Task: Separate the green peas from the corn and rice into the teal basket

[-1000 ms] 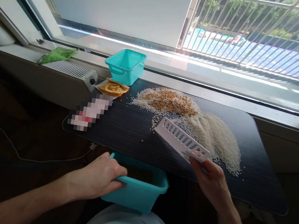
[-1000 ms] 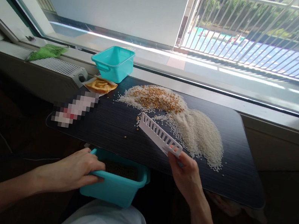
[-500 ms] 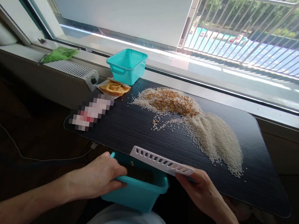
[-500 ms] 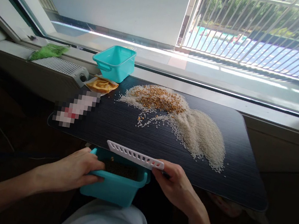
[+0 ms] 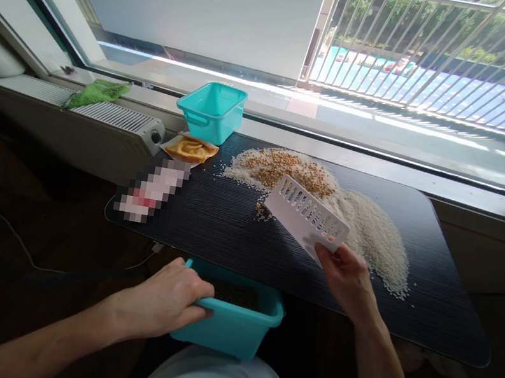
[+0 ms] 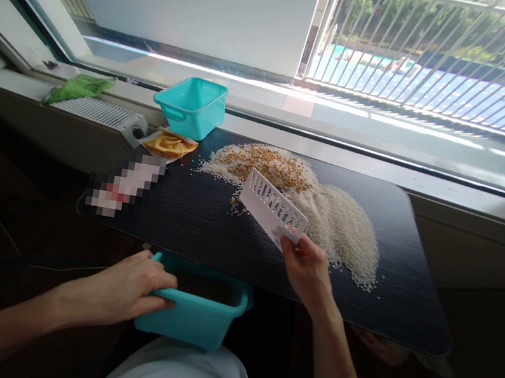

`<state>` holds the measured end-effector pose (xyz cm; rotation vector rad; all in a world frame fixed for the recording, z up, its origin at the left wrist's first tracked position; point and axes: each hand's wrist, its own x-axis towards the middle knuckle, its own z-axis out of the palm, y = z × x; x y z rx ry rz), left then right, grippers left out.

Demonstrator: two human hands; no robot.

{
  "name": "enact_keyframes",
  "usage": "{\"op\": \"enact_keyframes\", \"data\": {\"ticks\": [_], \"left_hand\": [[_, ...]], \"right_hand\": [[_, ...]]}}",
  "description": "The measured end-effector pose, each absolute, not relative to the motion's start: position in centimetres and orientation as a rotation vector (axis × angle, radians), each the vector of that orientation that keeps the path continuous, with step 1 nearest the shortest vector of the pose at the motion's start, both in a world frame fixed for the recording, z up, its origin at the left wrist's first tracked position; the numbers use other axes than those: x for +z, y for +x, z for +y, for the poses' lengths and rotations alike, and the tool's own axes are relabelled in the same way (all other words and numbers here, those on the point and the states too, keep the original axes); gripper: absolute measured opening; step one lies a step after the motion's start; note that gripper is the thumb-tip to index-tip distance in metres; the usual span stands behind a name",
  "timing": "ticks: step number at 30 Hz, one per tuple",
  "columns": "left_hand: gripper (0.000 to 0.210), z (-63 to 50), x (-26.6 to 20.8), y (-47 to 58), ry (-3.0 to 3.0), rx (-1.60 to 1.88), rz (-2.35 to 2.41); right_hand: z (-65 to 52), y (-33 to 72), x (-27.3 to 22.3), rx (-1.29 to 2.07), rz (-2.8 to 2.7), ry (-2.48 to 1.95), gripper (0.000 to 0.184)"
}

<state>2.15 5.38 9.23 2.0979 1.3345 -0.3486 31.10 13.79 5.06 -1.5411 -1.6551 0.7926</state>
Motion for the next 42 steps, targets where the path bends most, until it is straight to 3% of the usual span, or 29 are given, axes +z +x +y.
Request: {"op": "enact_keyframes", "data": {"ticks": [25,32,42], "left_hand": [[0.021,5.3,8.9,0.5,2.096,-0.394,1.418],[0.023,4.9,9.1,-0.6,2.077,-0.357,1.463],[0.026,5.3,8.6,-3.1,2.046,-0.303,1.490]], "right_hand": [[17.7,24.9,4.5,0.738,-2.062,-1.224,0.032],[21.0,21.6,5.2,0.867,-2.239,-1.071,0.031],[18.1,25.1,6.7,1.139,-2.353,-0.911,0.030]]}}
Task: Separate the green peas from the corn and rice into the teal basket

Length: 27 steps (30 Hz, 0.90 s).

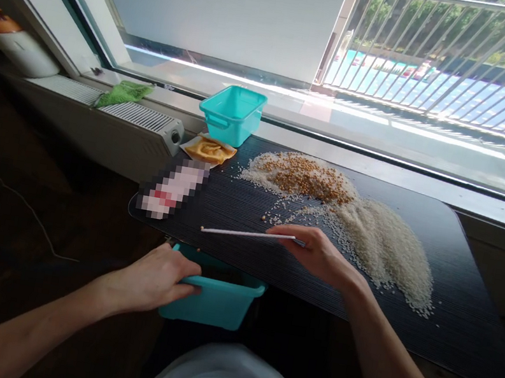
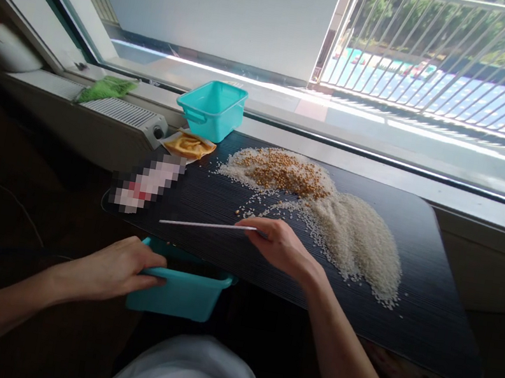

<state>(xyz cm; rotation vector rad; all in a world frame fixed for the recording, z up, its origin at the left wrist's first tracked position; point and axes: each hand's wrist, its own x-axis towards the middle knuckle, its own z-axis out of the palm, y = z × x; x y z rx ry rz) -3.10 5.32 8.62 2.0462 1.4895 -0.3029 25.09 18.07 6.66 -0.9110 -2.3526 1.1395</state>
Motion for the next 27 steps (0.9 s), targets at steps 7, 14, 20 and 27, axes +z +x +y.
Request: {"op": "enact_keyframes", "data": {"ticks": [7,14,20,27], "left_hand": [[0.028,5.5,8.5,-4.1,2.012,-0.326,1.520],[0.028,5.2,8.5,-4.0,2.049,-0.319,1.527],[0.028,5.1,8.2,-4.1,2.067,-0.293,1.518],[0.025,5.2,8.3,-3.9,2.054,-0.354,1.517]], "right_hand": [[14.6,29.4,6.6,0.893,-2.167,-1.087,0.027],[14.4,30.7,5.6,0.621,-1.979,-1.288,0.026],[13.9,30.3,5.3,0.656,-2.043,-1.305,0.026],[12.3,28.7,5.2,0.820,-2.105,-1.205,0.026]]}}
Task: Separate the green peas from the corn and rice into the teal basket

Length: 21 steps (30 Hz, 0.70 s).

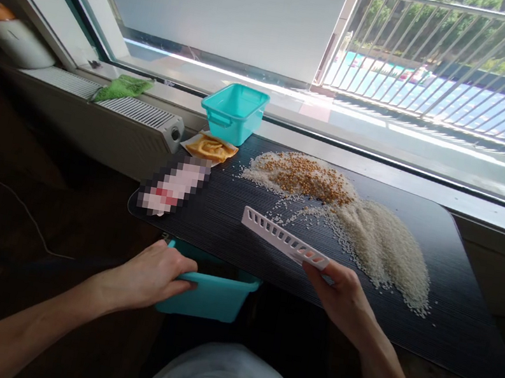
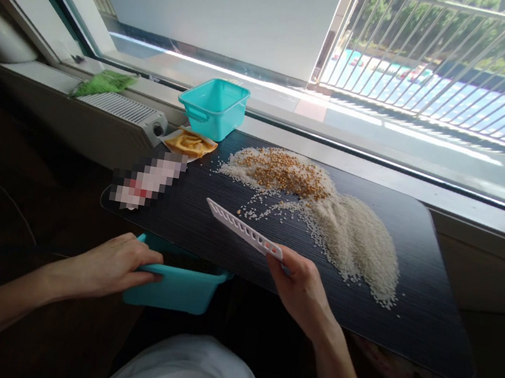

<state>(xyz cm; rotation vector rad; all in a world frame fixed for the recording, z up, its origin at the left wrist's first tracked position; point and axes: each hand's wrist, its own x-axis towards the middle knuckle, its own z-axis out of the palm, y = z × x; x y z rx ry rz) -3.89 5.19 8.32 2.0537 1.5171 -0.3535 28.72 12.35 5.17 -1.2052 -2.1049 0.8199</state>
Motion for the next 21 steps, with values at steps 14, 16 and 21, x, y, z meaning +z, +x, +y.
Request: {"op": "enact_keyframes", "data": {"ticks": [14,16,21], "left_hand": [[0.025,5.2,8.1,-3.8,2.073,-0.324,1.524],[0.025,5.2,8.1,-3.7,2.075,-0.312,1.524],[0.024,5.1,8.3,-3.7,2.085,-0.348,1.522]], "right_hand": [[11.7,29.1,4.9,0.678,-2.001,-1.268,0.025],[11.7,28.7,4.7,0.708,-2.014,-1.243,0.025],[11.3,27.4,4.4,0.802,-2.039,-1.218,0.025]]}}
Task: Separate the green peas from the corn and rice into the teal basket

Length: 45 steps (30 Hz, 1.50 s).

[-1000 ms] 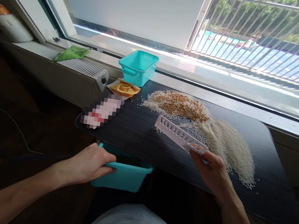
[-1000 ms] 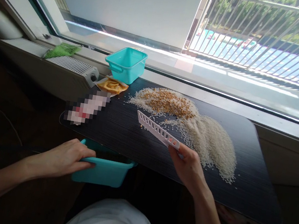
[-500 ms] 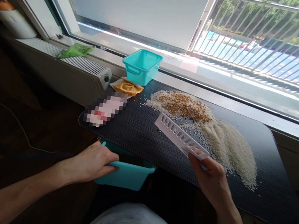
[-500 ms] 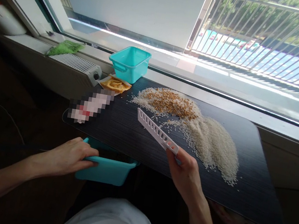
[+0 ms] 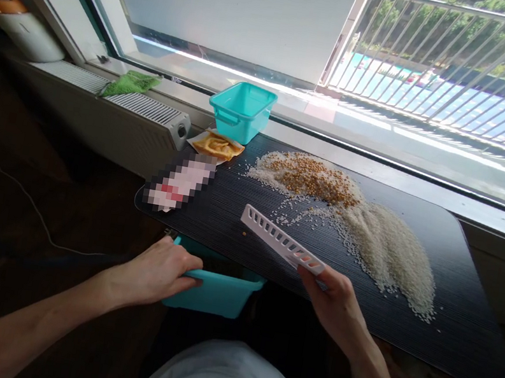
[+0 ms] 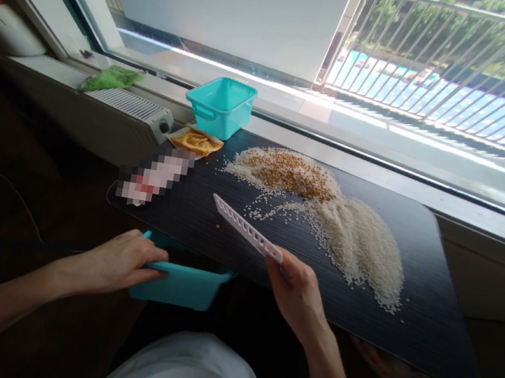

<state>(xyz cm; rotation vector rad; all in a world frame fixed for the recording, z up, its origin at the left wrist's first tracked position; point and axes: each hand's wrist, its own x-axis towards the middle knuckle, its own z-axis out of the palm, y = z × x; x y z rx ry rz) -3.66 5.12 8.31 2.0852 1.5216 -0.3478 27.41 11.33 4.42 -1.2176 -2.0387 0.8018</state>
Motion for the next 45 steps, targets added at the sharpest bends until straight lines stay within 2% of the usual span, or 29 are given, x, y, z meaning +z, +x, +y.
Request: {"op": "enact_keyframes", "data": {"ticks": [8,17,22,26,31,38,45], "left_hand": [[0.021,3.4,8.9,-3.6,2.068,-0.446,1.587],[0.016,-5.4,11.4,-5.6,2.050,-0.115,1.735],[0.017,-8.2,14.8,-6.5,2.107,0.085,1.844],[0.026,-3.6,16.3,-5.2,2.271,0.112,1.858],[0.026,4.5,14.4,-2.2,2.458,0.163,1.709],[0.014,9.8,12.1,-1.6,2.555,0.154,1.450],[0.011,12.1,10.5,-2.1,2.627,0.350,1.278]], "right_hand": [[9.6,25.0,5.9,1.169,-2.198,-0.957,0.027],[9.5,23.8,7.5,1.095,-2.076,-0.829,0.022],[8.5,22.9,9.7,0.972,-1.988,-0.714,0.018],[8.5,23.8,10.9,0.738,-1.806,-0.856,0.014],[9.4,25.5,10.3,0.524,-1.680,-1.046,0.012],[10.2,25.8,9.8,0.394,-1.580,-1.310,0.012],[10.0,26.0,9.5,0.257,-1.492,-1.553,0.020]]}}
